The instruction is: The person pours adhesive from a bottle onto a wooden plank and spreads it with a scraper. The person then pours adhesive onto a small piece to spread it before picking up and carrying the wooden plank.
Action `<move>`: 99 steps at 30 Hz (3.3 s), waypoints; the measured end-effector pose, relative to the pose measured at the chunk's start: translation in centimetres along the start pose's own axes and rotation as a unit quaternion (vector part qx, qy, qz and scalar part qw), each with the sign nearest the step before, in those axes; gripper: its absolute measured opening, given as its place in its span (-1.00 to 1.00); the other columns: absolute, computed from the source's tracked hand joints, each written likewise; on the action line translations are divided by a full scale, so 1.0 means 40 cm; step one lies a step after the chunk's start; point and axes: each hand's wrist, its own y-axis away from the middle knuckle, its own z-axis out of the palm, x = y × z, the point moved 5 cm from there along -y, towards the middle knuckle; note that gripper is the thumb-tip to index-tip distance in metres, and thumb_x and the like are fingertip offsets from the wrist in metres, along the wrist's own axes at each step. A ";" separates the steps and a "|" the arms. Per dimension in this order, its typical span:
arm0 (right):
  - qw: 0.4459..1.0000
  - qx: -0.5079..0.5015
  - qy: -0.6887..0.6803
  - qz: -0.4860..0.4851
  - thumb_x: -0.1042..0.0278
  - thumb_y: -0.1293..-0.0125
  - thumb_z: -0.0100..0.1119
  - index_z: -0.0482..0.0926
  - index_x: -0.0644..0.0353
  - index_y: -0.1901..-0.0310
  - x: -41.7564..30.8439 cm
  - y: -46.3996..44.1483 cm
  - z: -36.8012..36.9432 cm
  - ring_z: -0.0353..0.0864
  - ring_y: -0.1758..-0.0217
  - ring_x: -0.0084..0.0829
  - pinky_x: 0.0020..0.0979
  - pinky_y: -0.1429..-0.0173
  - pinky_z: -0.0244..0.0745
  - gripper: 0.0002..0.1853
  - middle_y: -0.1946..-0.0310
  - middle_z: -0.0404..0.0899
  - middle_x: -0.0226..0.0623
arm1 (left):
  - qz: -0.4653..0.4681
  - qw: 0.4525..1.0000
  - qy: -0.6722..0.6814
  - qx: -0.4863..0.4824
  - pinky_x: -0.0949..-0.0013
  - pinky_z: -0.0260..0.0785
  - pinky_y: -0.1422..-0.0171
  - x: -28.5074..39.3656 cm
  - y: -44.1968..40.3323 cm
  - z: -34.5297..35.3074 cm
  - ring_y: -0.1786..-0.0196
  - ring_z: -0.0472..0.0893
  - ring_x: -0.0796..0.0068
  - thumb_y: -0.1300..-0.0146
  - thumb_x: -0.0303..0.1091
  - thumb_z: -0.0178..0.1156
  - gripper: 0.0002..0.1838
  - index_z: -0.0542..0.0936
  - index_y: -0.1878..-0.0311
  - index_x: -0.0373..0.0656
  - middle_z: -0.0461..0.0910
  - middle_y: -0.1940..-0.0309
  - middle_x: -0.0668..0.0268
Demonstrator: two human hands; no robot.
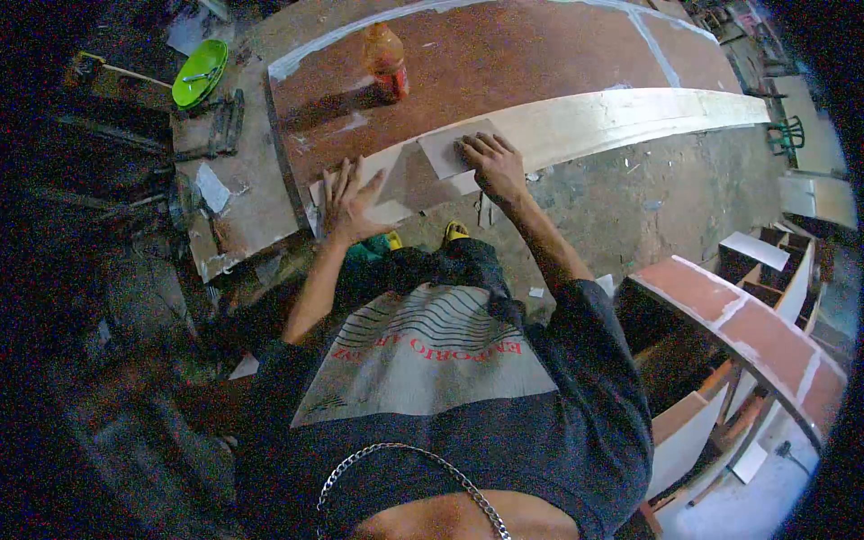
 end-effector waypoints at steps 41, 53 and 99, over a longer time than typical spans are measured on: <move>0.978 -0.064 0.016 0.196 0.54 -0.14 0.14 0.76 -0.11 0.13 -0.037 -0.101 -0.035 0.74 0.11 -0.11 -0.14 0.10 0.62 -0.66 0.15 0.76 -0.28 | 0.012 0.997 0.072 -0.039 -0.45 -0.45 -0.62 -0.145 0.101 -0.031 -0.65 -0.08 -0.07 0.37 0.25 0.54 0.16 0.37 -0.49 0.36 0.01 -0.64 0.33; 0.961 -0.259 -0.001 0.098 0.58 -0.05 0.16 0.77 -0.12 0.16 0.015 -0.042 -0.071 0.76 0.20 -0.13 -0.15 0.15 0.65 -0.61 0.22 0.78 -0.34 | 0.009 0.995 0.096 -0.029 -0.43 -0.44 -0.63 -0.154 0.105 -0.028 -0.65 -0.07 -0.05 0.40 0.25 0.55 0.17 0.39 -0.48 0.36 0.07 -0.62 0.34; 0.991 -0.064 -0.117 0.006 0.56 -0.16 0.14 0.66 0.08 -0.07 -0.310 0.037 -0.026 0.63 -0.23 -0.21 -0.19 -0.33 0.52 -0.59 -0.13 0.68 -0.31 | 0.029 0.994 0.070 0.074 -0.39 -0.33 -0.62 -0.158 0.123 -0.011 -0.61 0.05 -0.11 0.31 0.48 0.43 0.27 0.33 -0.48 -0.10 0.12 -0.56 0.05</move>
